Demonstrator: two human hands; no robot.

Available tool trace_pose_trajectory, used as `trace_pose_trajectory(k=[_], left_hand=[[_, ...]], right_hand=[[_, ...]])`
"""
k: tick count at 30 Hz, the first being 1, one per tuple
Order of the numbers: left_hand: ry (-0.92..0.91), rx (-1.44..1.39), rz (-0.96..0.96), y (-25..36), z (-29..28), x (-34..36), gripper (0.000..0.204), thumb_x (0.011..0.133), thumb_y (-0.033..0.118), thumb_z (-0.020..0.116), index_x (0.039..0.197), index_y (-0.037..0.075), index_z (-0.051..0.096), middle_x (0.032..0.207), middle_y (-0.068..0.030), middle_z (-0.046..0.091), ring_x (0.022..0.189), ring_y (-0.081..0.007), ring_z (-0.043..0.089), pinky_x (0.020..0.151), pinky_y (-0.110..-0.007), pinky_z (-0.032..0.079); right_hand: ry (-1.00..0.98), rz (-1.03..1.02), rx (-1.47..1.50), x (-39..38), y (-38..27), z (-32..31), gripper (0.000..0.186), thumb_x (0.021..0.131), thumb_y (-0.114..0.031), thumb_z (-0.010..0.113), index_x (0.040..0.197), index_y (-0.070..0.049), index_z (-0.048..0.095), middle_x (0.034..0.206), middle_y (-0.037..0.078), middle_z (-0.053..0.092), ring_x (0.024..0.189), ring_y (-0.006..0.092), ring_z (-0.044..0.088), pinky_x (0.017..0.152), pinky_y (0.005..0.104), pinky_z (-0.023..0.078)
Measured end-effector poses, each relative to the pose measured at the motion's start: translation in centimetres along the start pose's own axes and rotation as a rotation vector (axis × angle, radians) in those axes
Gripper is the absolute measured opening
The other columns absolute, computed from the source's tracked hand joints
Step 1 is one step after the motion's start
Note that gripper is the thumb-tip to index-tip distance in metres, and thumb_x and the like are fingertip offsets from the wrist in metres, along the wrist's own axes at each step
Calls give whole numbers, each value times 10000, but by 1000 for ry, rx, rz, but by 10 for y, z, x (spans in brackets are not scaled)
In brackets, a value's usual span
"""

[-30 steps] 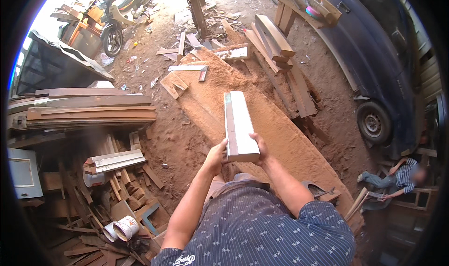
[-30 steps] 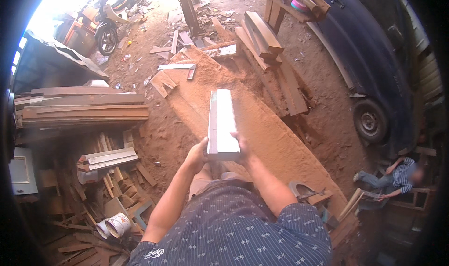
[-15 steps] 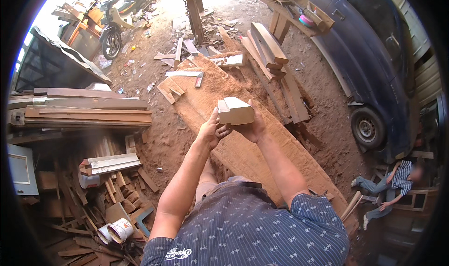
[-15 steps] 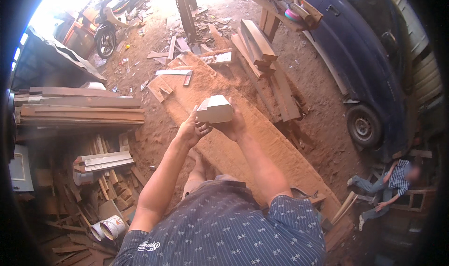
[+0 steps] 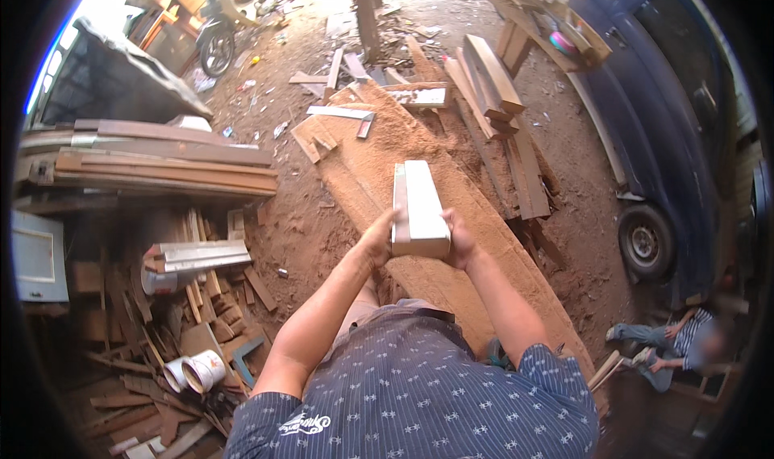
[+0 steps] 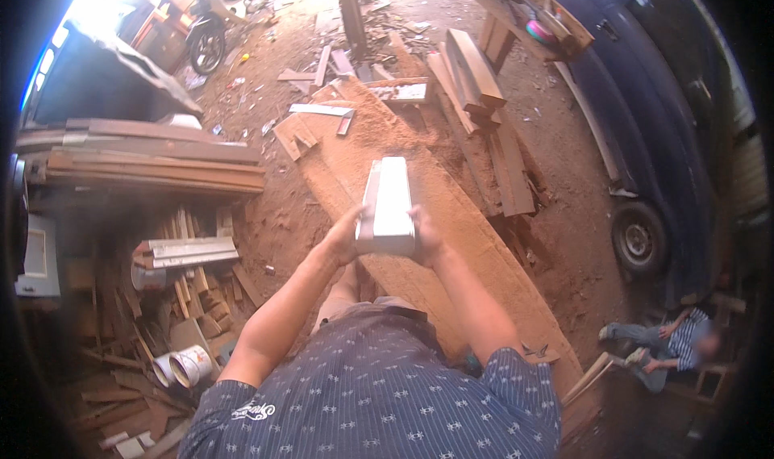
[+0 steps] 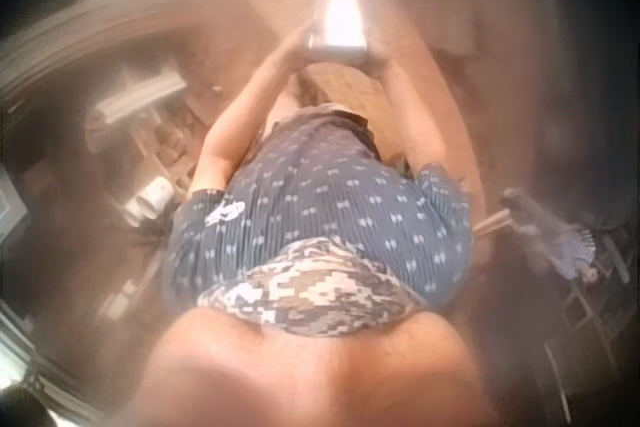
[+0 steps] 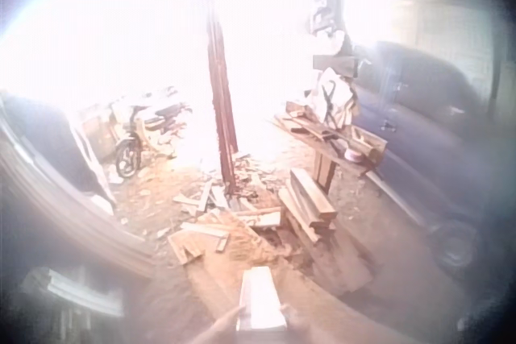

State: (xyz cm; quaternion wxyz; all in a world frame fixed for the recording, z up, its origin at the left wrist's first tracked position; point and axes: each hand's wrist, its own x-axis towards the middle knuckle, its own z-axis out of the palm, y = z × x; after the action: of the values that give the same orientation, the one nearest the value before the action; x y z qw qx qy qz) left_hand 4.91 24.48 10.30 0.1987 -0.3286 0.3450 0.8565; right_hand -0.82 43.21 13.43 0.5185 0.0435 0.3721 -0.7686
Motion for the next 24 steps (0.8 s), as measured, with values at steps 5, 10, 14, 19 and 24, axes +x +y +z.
trace_pose_trajectory(k=[5,10,14,19,24], left_hand=[[154,376,36,-63,-36,-11,365,965,167,611,1244,-69,596,1110,-187,696,1007,-253,691,841,-392,577],[375,840,338,-78,-19,-44,461,889,150,641,1265,-85,511,1160,-205,669,1035,-246,669,882,-373,538],[346,979,388,-58,1,-63,580,882,161,688,1388,8,450,1231,-266,607,1173,-394,604,1037,-430,454],[175,945,361,-66,-52,-33,637,929,203,694,1459,-11,413,1383,-227,557,1266,-299,563,1072,-397,436],[154,515,253,-76,-73,-26,524,1014,164,596,1464,-34,414,1343,-174,595,1198,-230,607,1019,-336,489]], right_hand=[[422,340,-424,6,84,-50,462,986,-243,490,1363,24,492,1276,195,589,1130,263,609,935,427,544],[434,-11,-673,29,114,-39,726,932,-408,696,1454,21,430,1317,214,593,1209,270,591,1038,407,470],[240,41,-367,60,109,-26,779,896,-397,744,1459,19,402,1264,185,618,1190,264,601,1017,392,484],[278,82,-353,71,105,-31,859,844,-310,786,1532,-31,355,1299,148,600,1184,241,597,1013,382,493],[347,56,-378,60,100,-22,880,834,-366,791,1532,-34,370,1326,161,594,1198,236,593,1013,370,490]])
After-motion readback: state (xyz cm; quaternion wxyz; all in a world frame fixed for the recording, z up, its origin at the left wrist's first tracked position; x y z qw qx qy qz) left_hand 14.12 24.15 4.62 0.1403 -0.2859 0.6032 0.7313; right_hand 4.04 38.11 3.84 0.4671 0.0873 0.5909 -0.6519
